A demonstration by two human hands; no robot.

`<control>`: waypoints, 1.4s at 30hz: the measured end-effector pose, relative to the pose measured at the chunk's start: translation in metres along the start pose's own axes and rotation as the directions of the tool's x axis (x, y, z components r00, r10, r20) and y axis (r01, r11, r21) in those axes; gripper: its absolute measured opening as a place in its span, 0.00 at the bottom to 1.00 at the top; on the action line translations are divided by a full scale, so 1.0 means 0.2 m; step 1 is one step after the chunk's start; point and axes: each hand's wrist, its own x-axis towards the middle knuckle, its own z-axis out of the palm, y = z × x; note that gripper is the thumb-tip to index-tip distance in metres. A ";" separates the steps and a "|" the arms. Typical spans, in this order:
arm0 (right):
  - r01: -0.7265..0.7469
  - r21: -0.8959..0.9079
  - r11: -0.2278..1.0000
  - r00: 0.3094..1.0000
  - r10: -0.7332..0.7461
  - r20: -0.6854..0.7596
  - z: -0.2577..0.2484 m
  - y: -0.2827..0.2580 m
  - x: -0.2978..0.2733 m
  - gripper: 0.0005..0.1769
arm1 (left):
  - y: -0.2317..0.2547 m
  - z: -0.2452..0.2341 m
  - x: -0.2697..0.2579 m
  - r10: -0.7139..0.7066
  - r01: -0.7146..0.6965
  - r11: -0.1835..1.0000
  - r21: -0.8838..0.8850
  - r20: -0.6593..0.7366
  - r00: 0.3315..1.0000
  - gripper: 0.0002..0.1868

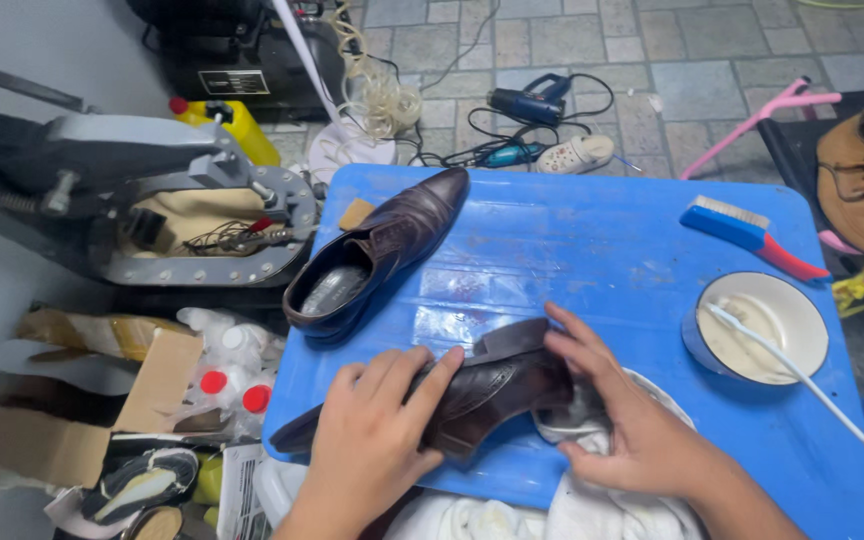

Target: The person cleans a pair of brown leather shoes using a toothbrush and a white paste. They apply the paste to the shoe surfaces, wipe with a cloth, and use a pneumatic air gun to blow out debris from the interior. The shoes are handled one at a time and placed back on a blue tray.

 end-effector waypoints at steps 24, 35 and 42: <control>0.156 0.226 0.962 0.986 -0.167 0.029 0.27 0.02 0.31 0.53 | -0.31 0.02 -0.44 0.347 0.125 0.763 0.635 -0.564 0.749 0.22; -0.433 0.773 0.464 0.893 0.340 0.296 0.38 -0.04 0.38 0.60 | -0.30 0.31 -0.44 -0.700 -0.147 0.057 -0.987 -0.144 0.700 0.43; -0.658 0.619 0.430 0.745 0.253 0.617 0.59 -0.05 0.47 0.51 | -0.25 0.30 -0.41 -0.657 -0.462 -0.312 -0.830 -0.163 0.736 0.61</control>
